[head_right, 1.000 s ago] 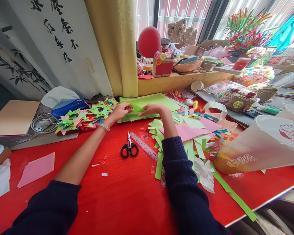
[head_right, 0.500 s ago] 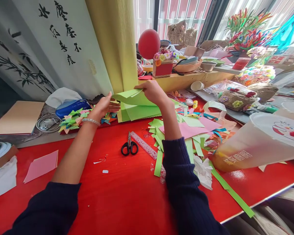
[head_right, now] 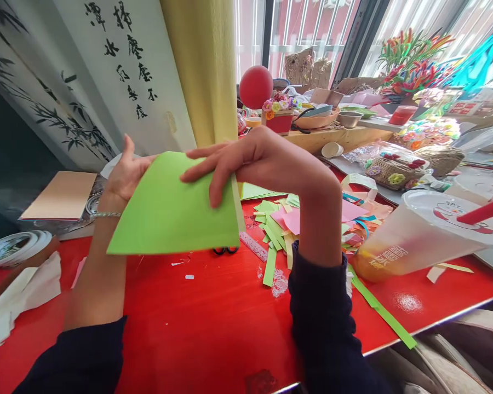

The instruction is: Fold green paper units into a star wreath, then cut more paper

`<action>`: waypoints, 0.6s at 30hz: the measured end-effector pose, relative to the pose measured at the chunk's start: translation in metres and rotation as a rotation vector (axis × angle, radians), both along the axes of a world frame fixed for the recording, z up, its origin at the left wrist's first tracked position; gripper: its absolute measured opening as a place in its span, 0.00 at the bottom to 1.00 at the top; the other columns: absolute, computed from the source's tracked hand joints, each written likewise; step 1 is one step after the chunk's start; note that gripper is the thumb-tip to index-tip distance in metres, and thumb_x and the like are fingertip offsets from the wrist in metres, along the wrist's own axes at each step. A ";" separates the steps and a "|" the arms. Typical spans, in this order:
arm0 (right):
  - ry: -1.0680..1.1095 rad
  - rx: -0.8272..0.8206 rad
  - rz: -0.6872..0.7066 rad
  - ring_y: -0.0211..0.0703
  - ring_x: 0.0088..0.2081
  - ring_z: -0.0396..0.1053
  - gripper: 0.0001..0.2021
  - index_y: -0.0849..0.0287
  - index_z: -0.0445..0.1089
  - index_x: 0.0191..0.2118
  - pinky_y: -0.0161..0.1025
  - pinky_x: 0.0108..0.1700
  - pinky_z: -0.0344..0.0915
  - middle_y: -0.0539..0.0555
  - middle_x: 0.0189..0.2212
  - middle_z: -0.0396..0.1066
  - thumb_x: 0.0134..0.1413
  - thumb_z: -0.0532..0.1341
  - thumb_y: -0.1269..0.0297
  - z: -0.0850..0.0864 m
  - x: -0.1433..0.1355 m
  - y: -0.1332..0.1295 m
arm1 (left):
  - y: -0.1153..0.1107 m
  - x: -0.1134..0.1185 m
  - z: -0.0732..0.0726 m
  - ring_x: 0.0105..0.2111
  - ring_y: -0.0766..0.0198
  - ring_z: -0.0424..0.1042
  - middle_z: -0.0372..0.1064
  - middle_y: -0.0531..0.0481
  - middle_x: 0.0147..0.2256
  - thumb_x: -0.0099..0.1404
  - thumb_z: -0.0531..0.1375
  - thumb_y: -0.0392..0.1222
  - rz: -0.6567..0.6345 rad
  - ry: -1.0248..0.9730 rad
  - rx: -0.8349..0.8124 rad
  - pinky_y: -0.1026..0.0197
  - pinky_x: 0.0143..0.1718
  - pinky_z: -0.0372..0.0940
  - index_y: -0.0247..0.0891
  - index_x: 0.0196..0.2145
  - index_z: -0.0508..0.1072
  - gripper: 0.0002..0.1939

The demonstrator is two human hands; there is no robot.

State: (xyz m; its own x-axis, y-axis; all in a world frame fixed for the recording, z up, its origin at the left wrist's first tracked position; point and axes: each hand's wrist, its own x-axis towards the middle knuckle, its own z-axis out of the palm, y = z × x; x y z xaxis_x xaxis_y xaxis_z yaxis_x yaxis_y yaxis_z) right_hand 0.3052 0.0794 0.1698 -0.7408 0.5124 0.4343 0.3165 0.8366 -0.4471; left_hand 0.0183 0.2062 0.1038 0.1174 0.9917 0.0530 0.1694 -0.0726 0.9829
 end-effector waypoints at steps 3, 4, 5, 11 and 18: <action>-0.235 -0.103 0.105 0.39 0.62 0.60 0.19 0.52 0.79 0.33 0.42 0.65 0.51 0.44 0.49 0.75 0.63 0.50 0.70 0.005 -0.016 -0.022 | -0.033 -0.029 0.012 0.39 0.54 0.75 0.75 0.50 0.27 0.68 0.53 0.54 -0.039 -0.056 -0.009 0.56 0.35 0.71 0.41 0.38 0.75 0.17; -0.325 -0.152 0.160 0.40 0.63 0.59 0.16 0.50 0.79 0.37 0.42 0.64 0.51 0.45 0.50 0.74 0.63 0.52 0.68 0.007 -0.022 -0.028 | -0.045 -0.037 0.013 0.40 0.54 0.75 0.77 0.51 0.30 0.64 0.58 0.47 -0.044 -0.065 -0.010 0.57 0.37 0.72 0.41 0.40 0.75 0.11; -0.410 -0.206 0.231 0.41 0.63 0.59 0.12 0.48 0.78 0.41 0.41 0.64 0.52 0.46 0.51 0.73 0.62 0.56 0.66 0.007 -0.027 -0.032 | -0.058 -0.044 0.012 0.41 0.53 0.75 0.77 0.52 0.33 0.60 0.61 0.42 -0.049 -0.069 -0.020 0.56 0.38 0.72 0.42 0.42 0.75 0.11; -0.455 -0.563 0.272 0.42 0.54 0.69 0.20 0.57 0.71 0.53 0.35 0.53 0.64 0.56 0.52 0.72 0.60 0.57 0.53 -0.045 -0.043 -0.014 | -0.128 -0.069 -0.039 0.34 0.48 0.78 0.77 0.42 0.41 0.46 0.68 0.39 -0.078 0.017 -0.362 0.50 0.33 0.73 0.42 0.53 0.69 0.34; -0.451 -0.374 -0.514 0.46 0.40 0.74 0.17 0.59 0.72 0.45 0.37 0.37 0.66 0.59 0.41 0.76 0.65 0.48 0.57 -0.168 -0.075 -0.004 | -0.154 -0.084 -0.084 0.41 0.56 0.77 0.72 0.44 0.51 0.58 0.59 0.42 0.056 0.282 -0.224 0.57 0.38 0.72 0.46 0.64 0.50 0.38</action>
State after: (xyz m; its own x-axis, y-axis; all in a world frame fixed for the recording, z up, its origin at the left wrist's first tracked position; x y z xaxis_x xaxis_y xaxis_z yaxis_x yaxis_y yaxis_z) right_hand 0.2299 0.0753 0.0015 -0.4346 0.8923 -0.1219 0.8420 0.3546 -0.4065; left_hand -0.0652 0.0526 0.0198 0.0413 0.9803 -0.1932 0.4336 0.1567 0.8874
